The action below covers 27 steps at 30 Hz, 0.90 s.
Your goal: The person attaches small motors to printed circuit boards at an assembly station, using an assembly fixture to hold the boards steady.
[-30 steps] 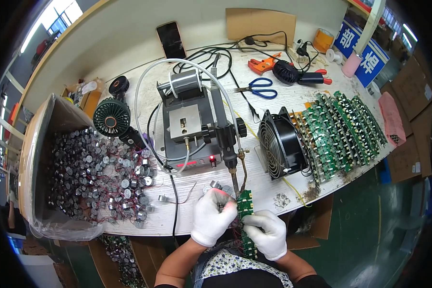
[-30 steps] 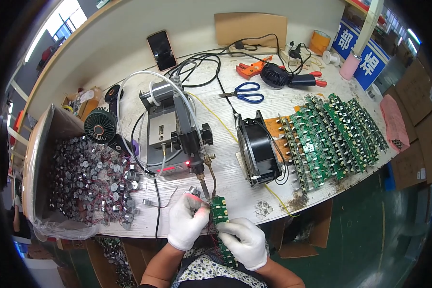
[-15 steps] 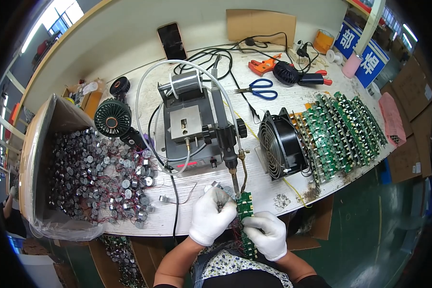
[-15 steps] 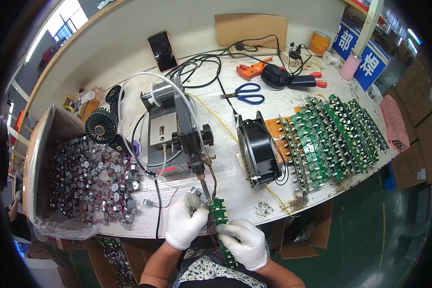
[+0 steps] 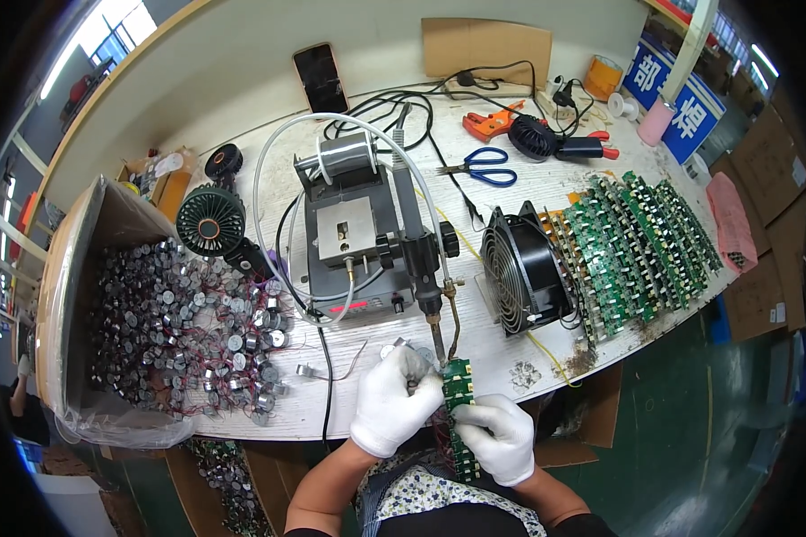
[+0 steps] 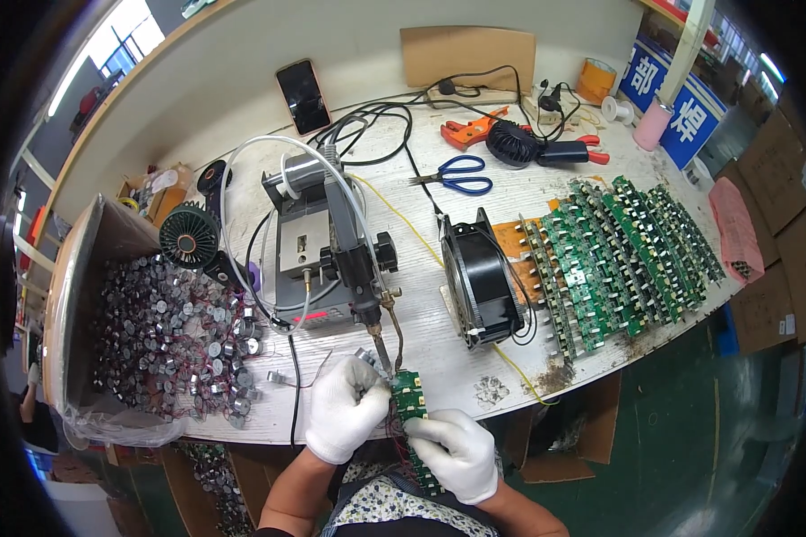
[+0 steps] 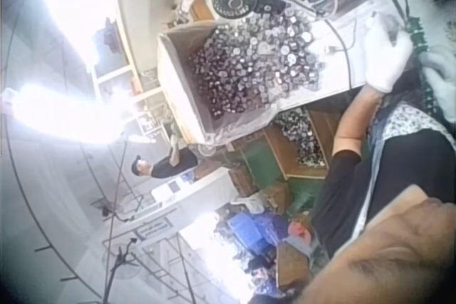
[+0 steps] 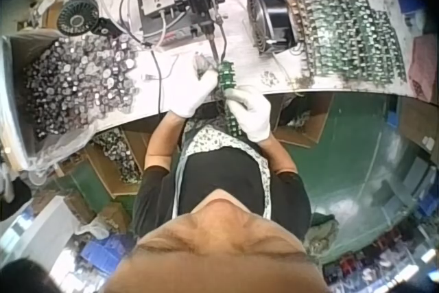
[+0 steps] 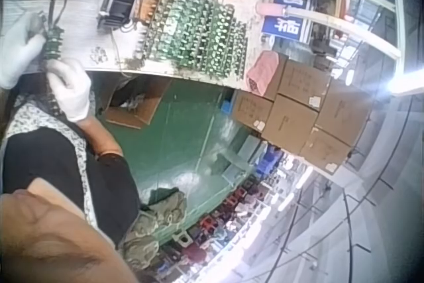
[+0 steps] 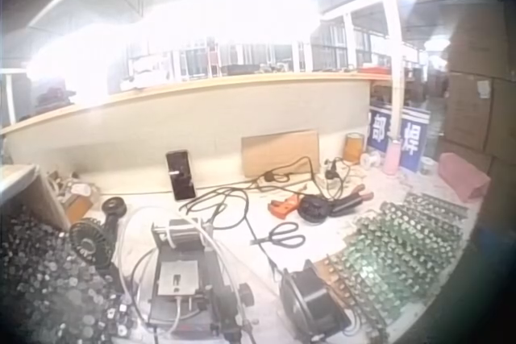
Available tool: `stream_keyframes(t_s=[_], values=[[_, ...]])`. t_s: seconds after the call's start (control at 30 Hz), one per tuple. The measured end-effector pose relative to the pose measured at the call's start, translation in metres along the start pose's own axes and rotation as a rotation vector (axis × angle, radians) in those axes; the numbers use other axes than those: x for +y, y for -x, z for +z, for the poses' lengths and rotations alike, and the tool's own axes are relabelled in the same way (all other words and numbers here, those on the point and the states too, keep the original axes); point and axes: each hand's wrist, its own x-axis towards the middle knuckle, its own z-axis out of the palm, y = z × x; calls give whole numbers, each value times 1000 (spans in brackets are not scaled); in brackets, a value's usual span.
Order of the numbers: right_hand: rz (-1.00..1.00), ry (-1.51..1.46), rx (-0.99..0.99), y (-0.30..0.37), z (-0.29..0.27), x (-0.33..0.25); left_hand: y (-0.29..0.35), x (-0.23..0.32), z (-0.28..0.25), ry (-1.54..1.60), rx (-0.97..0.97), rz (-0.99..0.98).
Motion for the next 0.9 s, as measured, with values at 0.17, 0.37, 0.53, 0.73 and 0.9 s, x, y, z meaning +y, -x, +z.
stream_keyframes(t_s=[0.17,0.37,0.53,0.73,0.9], values=[[21,1,-26,0,-1,0,5,-11,3,85,6,-74],[78,-39,-45,2,-1,1,6,-13,3,100,-10,-133],[110,-55,-74,1,-4,1,8,-22,2,260,-62,-217],[156,-153,-106,1,-8,2,11,-17,-3,512,-182,-337],[135,-178,-130,6,-10,-3,21,-23,-5,621,-202,-326]])
